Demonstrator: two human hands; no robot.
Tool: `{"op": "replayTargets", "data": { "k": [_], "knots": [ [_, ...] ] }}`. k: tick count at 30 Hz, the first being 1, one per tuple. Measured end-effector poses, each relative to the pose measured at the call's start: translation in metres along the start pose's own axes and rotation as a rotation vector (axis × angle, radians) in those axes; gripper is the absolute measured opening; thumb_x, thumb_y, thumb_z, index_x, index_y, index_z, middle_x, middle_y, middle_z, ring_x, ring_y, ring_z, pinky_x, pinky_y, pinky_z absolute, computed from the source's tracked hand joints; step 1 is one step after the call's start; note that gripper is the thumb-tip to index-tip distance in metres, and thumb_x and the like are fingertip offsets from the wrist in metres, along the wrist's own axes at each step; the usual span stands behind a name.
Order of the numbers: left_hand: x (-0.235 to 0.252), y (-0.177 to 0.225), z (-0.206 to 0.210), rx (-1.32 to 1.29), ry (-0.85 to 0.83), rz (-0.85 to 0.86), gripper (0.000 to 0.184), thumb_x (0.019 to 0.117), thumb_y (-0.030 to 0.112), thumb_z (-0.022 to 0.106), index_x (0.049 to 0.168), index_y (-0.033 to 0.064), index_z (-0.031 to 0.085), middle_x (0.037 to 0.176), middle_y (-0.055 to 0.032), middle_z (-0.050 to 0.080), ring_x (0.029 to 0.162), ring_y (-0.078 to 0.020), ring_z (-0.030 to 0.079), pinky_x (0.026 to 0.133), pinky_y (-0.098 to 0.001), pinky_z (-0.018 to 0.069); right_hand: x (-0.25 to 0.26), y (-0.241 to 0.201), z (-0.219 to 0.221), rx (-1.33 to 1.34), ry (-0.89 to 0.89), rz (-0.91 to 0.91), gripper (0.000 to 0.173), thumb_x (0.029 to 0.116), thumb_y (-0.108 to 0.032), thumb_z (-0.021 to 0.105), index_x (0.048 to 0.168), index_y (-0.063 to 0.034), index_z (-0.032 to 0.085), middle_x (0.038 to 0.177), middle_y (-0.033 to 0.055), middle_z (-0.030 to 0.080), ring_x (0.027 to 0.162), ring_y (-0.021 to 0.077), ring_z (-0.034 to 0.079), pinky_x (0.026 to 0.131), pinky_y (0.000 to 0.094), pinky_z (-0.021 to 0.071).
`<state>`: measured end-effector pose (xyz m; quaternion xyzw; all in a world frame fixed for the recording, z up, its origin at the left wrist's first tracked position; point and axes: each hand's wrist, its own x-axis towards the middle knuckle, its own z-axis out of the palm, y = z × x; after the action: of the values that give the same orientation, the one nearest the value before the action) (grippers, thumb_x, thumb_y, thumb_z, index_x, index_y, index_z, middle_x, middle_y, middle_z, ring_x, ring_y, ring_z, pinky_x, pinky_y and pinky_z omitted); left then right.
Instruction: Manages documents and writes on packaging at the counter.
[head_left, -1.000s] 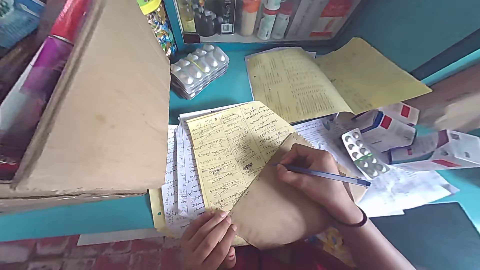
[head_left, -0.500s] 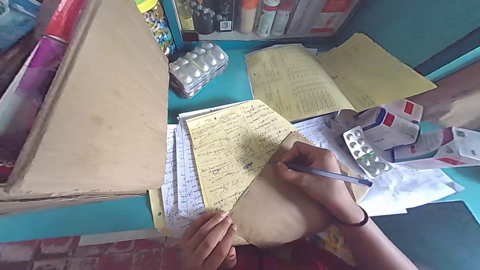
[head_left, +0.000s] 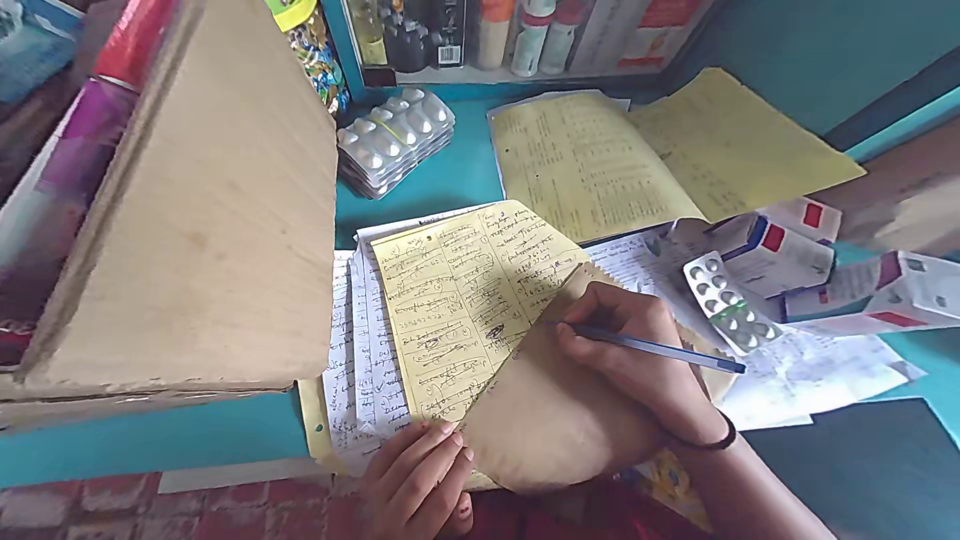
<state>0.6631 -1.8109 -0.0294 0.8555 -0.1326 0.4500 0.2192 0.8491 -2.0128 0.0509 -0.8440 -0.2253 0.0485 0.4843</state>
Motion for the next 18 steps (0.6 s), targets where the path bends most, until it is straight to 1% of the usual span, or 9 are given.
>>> {"op": "replayTargets", "data": {
  "k": [2,6,9,13,16,18],
  "knots": [
    [0.000,-0.001,-0.002,-0.005,-0.008,0.006,0.033,0.1092,0.035,0.039,0.104,0.0124,0.062,0.108,-0.0031,0.066,0.114,-0.0153,0.062,0.107,-0.0295,0.0448,0.000,0.000,0.001,0.003,0.007,0.013,0.012,0.0745,-0.023,0.075,0.078,-0.0191,0.064,0.062,-0.0126,0.061,0.052,-0.0054,0.057,0.047,0.0132,0.0465],
    [-0.001,0.001,-0.001,-0.004,-0.006,-0.003,0.034,0.1097,0.034,0.037,0.104,0.0128,0.062,0.108,-0.0025,0.066,0.116,-0.0148,0.062,0.107,-0.0295,0.0442,0.001,0.000,0.001,0.007,0.013,0.017,0.014,0.0756,-0.023,0.076,0.078,-0.0180,0.063,0.061,-0.0115,0.061,0.051,-0.0036,0.057,0.047,0.0147,0.0473],
    [0.001,0.001,-0.002,0.003,-0.008,0.007,0.035,0.1096,0.033,0.036,0.101,0.0119,0.062,0.110,-0.0036,0.070,0.115,-0.0155,0.064,0.107,-0.0300,0.0442,0.000,0.000,0.001,0.031,0.012,0.002,0.013,0.0756,-0.022,0.076,0.078,-0.0180,0.064,0.061,-0.0116,0.061,0.051,-0.0038,0.058,0.047,0.0143,0.0479],
    [0.001,-0.003,-0.004,-0.020,-0.042,0.034,0.034,0.1097,0.032,0.035,0.103,0.0120,0.061,0.114,-0.0040,0.069,0.119,-0.0158,0.062,0.110,-0.0303,0.0420,0.004,-0.005,-0.006,0.154,0.016,0.011,0.011,0.0767,-0.013,0.073,0.080,-0.0171,0.064,0.062,-0.0108,0.063,0.051,-0.0019,0.059,0.047,0.0148,0.0501],
    [-0.001,-0.004,-0.005,-0.037,-0.033,0.038,0.033,0.1095,0.033,0.036,0.101,0.0121,0.060,0.111,-0.0037,0.067,0.119,-0.0161,0.061,0.110,-0.0302,0.0421,0.018,-0.003,-0.019,0.060,-0.044,-0.003,0.010,0.0778,-0.013,0.072,0.081,-0.0163,0.063,0.062,-0.0099,0.062,0.051,-0.0015,0.058,0.046,0.0157,0.0482],
    [-0.002,-0.004,-0.005,-0.047,-0.026,0.042,0.032,0.1093,0.032,0.037,0.101,0.0119,0.060,0.110,-0.0041,0.067,0.119,-0.0166,0.061,0.111,-0.0307,0.0422,0.026,0.001,-0.024,0.020,-0.097,-0.037,0.010,0.0765,-0.014,0.073,0.079,-0.0163,0.063,0.061,-0.0097,0.061,0.051,-0.0018,0.056,0.046,0.0155,0.0450]
  ]
}}
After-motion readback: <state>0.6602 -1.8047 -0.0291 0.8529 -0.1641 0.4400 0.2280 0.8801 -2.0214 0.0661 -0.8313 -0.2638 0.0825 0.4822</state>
